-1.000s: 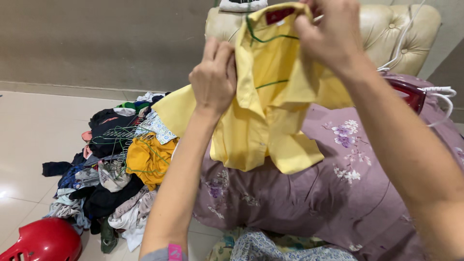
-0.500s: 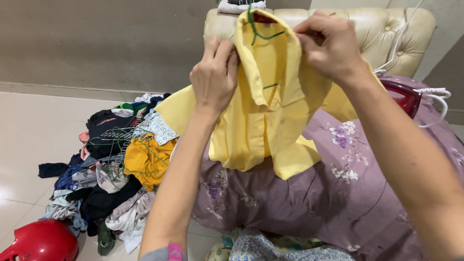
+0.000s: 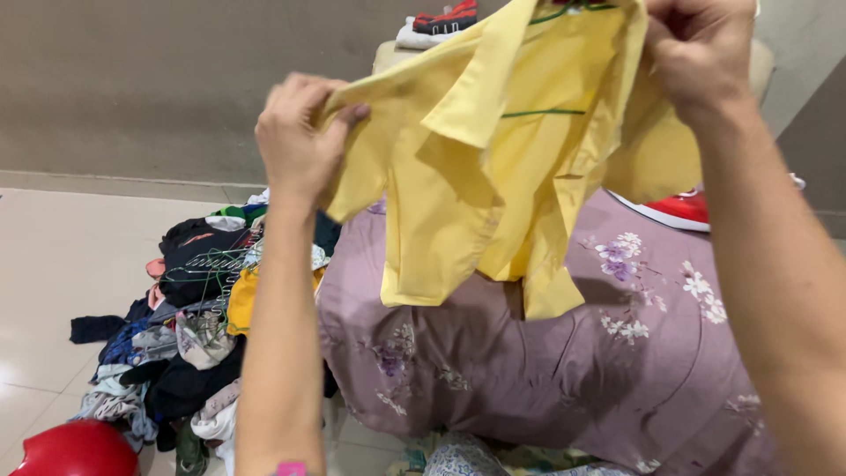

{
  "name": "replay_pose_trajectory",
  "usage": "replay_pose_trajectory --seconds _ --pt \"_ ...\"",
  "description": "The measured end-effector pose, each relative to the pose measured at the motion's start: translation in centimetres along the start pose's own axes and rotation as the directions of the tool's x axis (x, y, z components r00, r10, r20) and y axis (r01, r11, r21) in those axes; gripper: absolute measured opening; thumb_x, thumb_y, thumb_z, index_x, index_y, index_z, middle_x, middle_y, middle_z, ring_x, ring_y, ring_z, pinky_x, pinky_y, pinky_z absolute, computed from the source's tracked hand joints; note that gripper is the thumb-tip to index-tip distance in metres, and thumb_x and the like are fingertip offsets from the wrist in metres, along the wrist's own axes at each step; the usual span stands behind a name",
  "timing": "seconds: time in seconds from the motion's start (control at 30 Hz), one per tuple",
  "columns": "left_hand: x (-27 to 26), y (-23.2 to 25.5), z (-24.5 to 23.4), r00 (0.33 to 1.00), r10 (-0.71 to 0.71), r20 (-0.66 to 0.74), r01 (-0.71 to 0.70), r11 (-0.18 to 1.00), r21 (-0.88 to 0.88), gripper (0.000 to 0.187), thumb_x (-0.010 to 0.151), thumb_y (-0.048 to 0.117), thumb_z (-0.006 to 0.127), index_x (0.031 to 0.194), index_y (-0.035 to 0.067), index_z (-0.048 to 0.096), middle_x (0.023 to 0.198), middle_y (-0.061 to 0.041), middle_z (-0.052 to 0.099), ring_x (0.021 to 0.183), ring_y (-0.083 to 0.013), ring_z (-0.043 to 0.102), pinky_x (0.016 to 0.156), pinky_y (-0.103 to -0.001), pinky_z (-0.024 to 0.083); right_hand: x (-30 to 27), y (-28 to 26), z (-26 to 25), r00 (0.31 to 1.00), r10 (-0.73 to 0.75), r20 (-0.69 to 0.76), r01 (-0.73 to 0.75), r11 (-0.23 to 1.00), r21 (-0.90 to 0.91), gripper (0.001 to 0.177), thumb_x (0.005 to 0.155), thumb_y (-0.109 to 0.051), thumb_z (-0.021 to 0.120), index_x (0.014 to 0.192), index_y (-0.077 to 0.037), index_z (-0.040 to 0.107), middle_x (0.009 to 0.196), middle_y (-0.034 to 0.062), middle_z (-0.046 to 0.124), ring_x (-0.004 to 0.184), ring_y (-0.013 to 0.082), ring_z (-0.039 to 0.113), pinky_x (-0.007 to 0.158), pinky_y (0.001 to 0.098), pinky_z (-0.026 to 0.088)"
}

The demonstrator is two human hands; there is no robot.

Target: The person irons a yellow short-sleeved shirt on a bed using a red electric iron. They smooth the fabric, iron the sleeves and body, and then place the shirt on a green hanger. Finally, they button the shirt while it is on the hanger.

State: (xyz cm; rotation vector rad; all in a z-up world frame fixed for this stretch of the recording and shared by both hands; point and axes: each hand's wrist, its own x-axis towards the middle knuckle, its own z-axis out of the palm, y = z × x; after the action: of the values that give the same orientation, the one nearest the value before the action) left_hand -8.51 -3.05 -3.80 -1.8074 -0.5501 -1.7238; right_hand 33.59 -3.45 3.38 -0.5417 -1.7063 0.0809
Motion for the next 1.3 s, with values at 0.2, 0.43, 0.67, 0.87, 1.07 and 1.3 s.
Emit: replay_pose_trajectory --seconds 0.2,0.43,0.67,0.87,1.07,1.3 --pt "-0.6 -1.3 -0.9 0.811 -0.537 0.232 0.585 0.728 -0.357 0.031 0.102 0.030 0.079 0.088 0.004 0.072 0.075 0.001 0.059 0.070 -0.0075 0.045 0.062 -0.029 0.036 0.7 1.0 -5.3 0.987 0.069 -0.148 -0.067 0.998 0.019 0.017 0.106 0.007 0.062 0.104 -0.007 0.071 0.093 -0.0029 0.070 0.077 0.0057 0.065 0.065 0.0214 0.046" --pt "1.0 3.2 -1.7 0.871 -0.261 0.415 0.460 0.142 -0.876 0.087 0.081 0.030 0.090 0.146 0.006 0.038 0.136 -0.007 0.063 0.126 -0.0196 0.063 0.109 -0.034 0.054 3.5 2.3 -11.9 0.974 -0.006 -0.227 -0.016 0.995 -0.094 0.018 0.103 0.007 0.064 0.103 -0.008 0.073 0.094 -0.0031 0.071 0.078 0.0061 0.065 0.065 0.0222 0.048" --pt "-1.9 7.9 2.1 0.684 -0.236 0.690 0.729 0.201 -0.654 0.088 0.077 0.015 0.085 0.149 0.001 0.038 0.133 -0.010 0.063 0.125 -0.0203 0.061 0.108 -0.036 0.049 5.7 2.3 -11.1 0.980 0.063 -0.187 -0.107 0.966 -0.236 0.015 0.102 0.004 0.065 0.101 -0.007 0.075 0.091 -0.0029 0.071 0.076 0.0056 0.064 0.063 0.0223 0.048" --pt "-9.8 7.2 2.9 0.547 -0.306 0.779 0.806 -0.060 -0.590 0.063 0.079 0.010 0.082 0.135 -0.003 0.057 0.121 -0.010 0.071 0.110 -0.0181 0.068 0.097 -0.035 0.056 7.0 6.2 -8.3 0.982 0.144 -0.121 -0.176 0.928 -0.328 0.013 0.101 0.001 0.067 0.100 -0.007 0.076 0.089 -0.0027 0.072 0.074 0.0051 0.062 0.061 0.0224 0.047" --pt "-19.7 6.0 3.3 0.191 -0.302 0.934 0.945 -0.199 -0.258 0.055 0.080 0.006 0.081 0.131 -0.004 0.062 0.114 -0.012 0.074 0.100 -0.0181 0.072 0.088 -0.034 0.059 3.4 16.8 -3.7 0.972 0.226 -0.062 -0.231 0.884 -0.405 0.008 0.102 -0.006 0.071 0.100 -0.006 0.078 0.085 -0.0020 0.073 0.073 0.0036 0.060 0.062 0.0224 0.048" --pt "-27.6 2.9 5.5 0.043 -0.323 0.946 0.966 -0.230 -0.122 0.061 0.082 0.007 0.076 0.139 -0.003 0.056 0.122 -0.007 0.073 0.108 -0.0149 0.069 0.095 -0.032 0.056 -3.9 30.5 4.6 0.918 0.396 -0.013 -0.349 0.792 -0.502 0.006 0.094 -0.011 0.075 0.096 -0.007 0.078 0.073 0.0052 0.070 0.062 0.0085 0.056 0.057 0.0306 0.046"
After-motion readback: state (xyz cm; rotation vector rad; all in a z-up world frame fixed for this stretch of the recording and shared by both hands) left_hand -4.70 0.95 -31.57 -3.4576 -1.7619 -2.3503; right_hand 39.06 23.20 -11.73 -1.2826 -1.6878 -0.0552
